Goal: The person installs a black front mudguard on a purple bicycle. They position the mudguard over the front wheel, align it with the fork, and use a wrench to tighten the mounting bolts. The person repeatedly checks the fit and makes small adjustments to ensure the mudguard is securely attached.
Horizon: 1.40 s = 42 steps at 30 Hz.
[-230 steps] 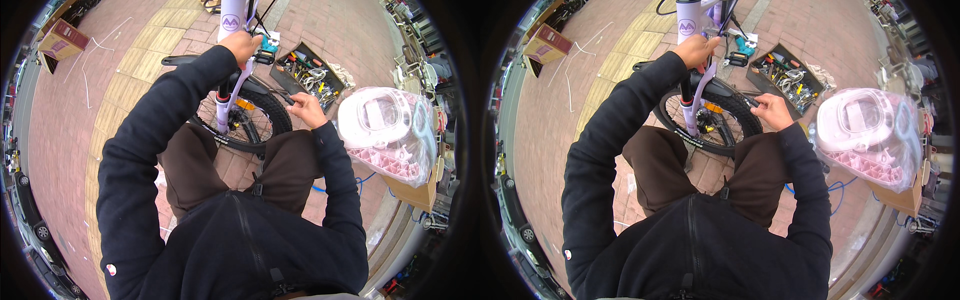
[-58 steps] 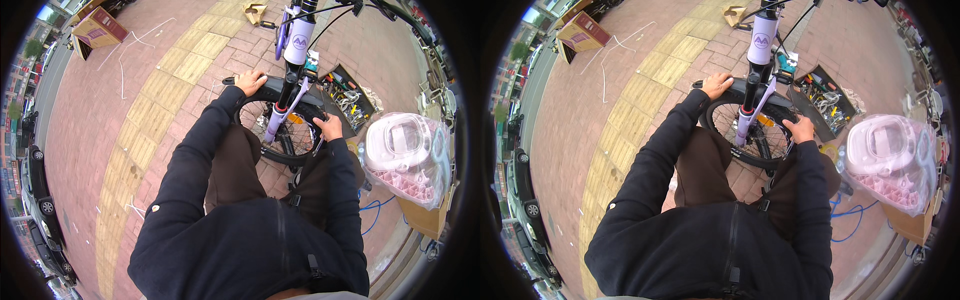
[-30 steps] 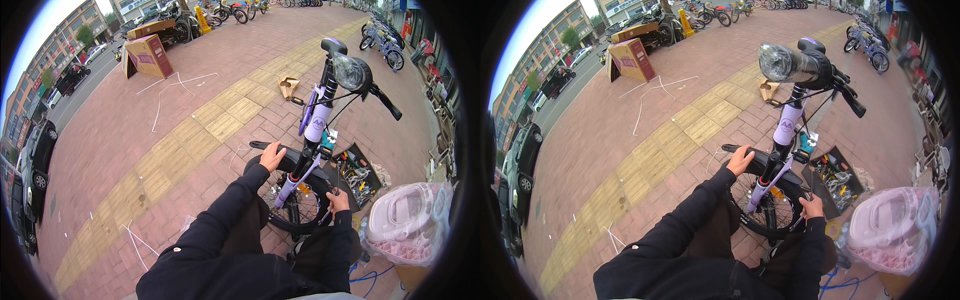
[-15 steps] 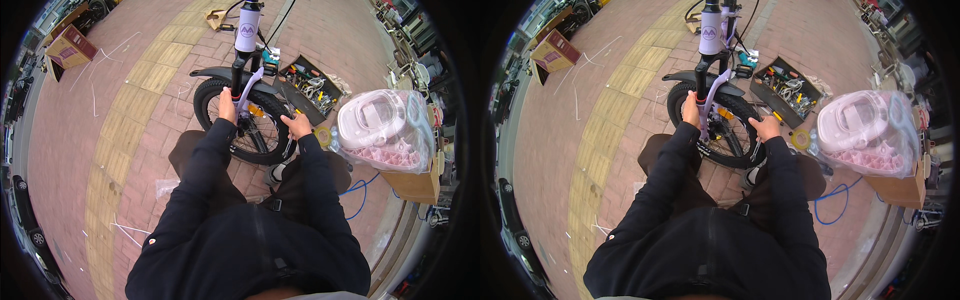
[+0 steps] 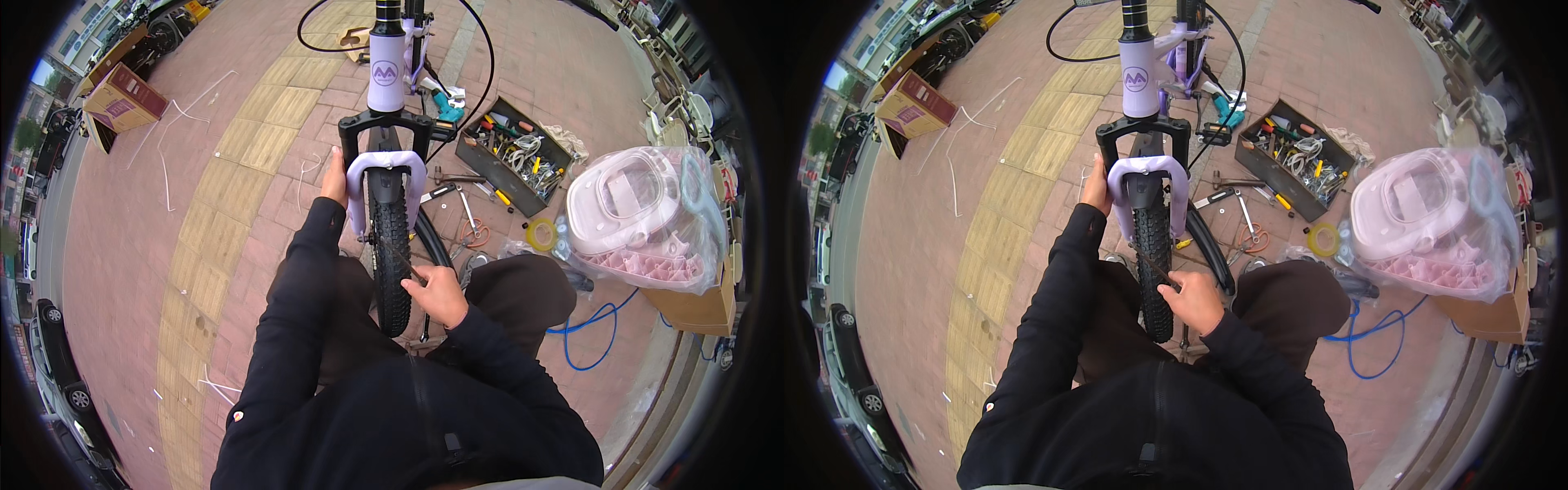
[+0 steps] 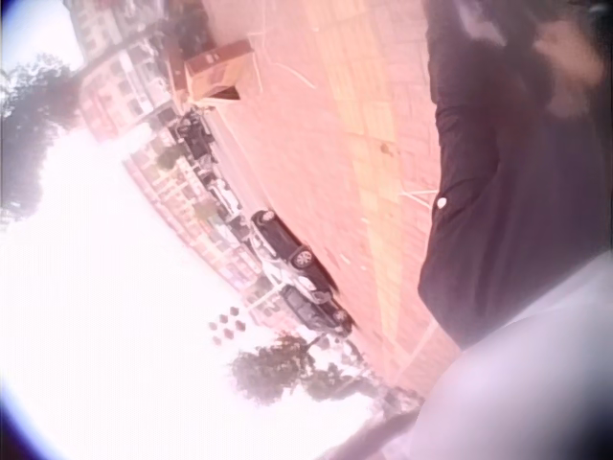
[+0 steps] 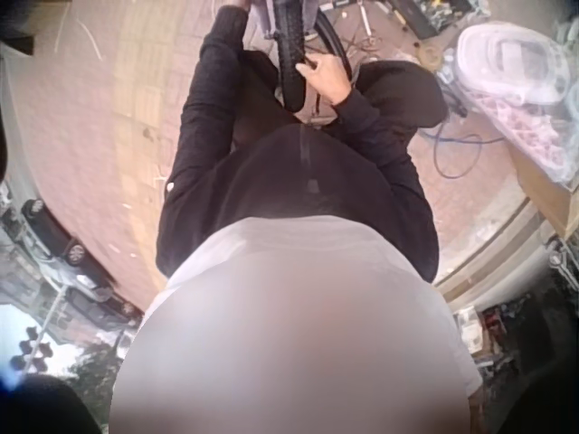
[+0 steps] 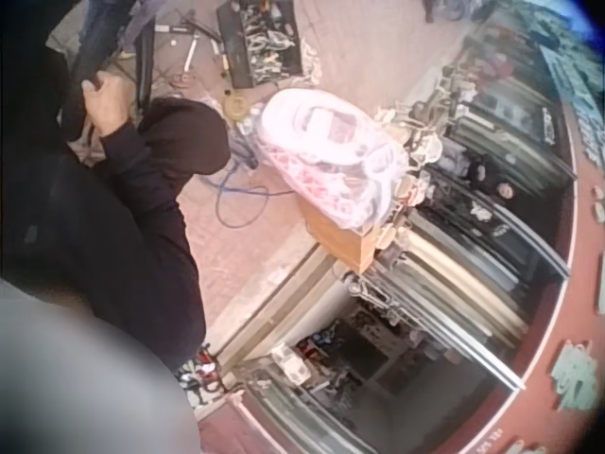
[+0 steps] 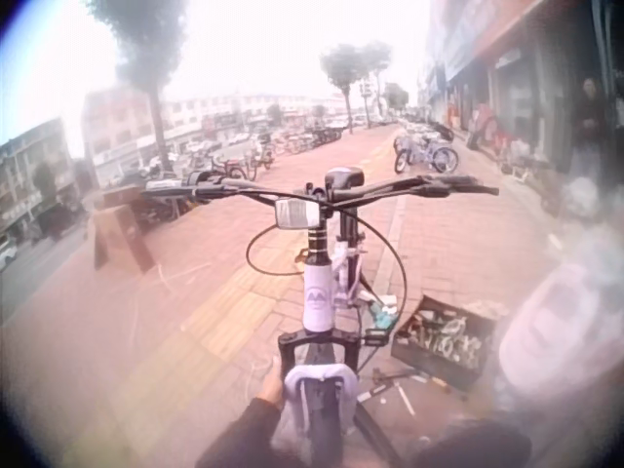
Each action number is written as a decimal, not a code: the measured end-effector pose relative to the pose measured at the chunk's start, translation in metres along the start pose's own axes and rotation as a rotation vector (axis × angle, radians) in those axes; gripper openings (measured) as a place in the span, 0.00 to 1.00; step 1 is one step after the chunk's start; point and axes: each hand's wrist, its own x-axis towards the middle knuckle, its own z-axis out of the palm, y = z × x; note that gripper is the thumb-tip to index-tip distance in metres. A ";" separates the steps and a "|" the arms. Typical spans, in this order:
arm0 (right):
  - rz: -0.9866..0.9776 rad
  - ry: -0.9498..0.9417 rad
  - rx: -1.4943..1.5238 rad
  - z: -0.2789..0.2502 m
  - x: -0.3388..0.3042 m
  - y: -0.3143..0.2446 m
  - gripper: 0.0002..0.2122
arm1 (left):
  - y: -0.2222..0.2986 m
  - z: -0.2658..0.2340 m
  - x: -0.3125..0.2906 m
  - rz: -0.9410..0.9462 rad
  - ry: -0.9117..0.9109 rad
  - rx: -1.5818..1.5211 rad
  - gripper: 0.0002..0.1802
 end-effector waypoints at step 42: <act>0.153 0.037 0.493 0.000 0.028 0.025 0.06 | 0.027 0.022 0.116 -0.526 -0.231 0.446 0.23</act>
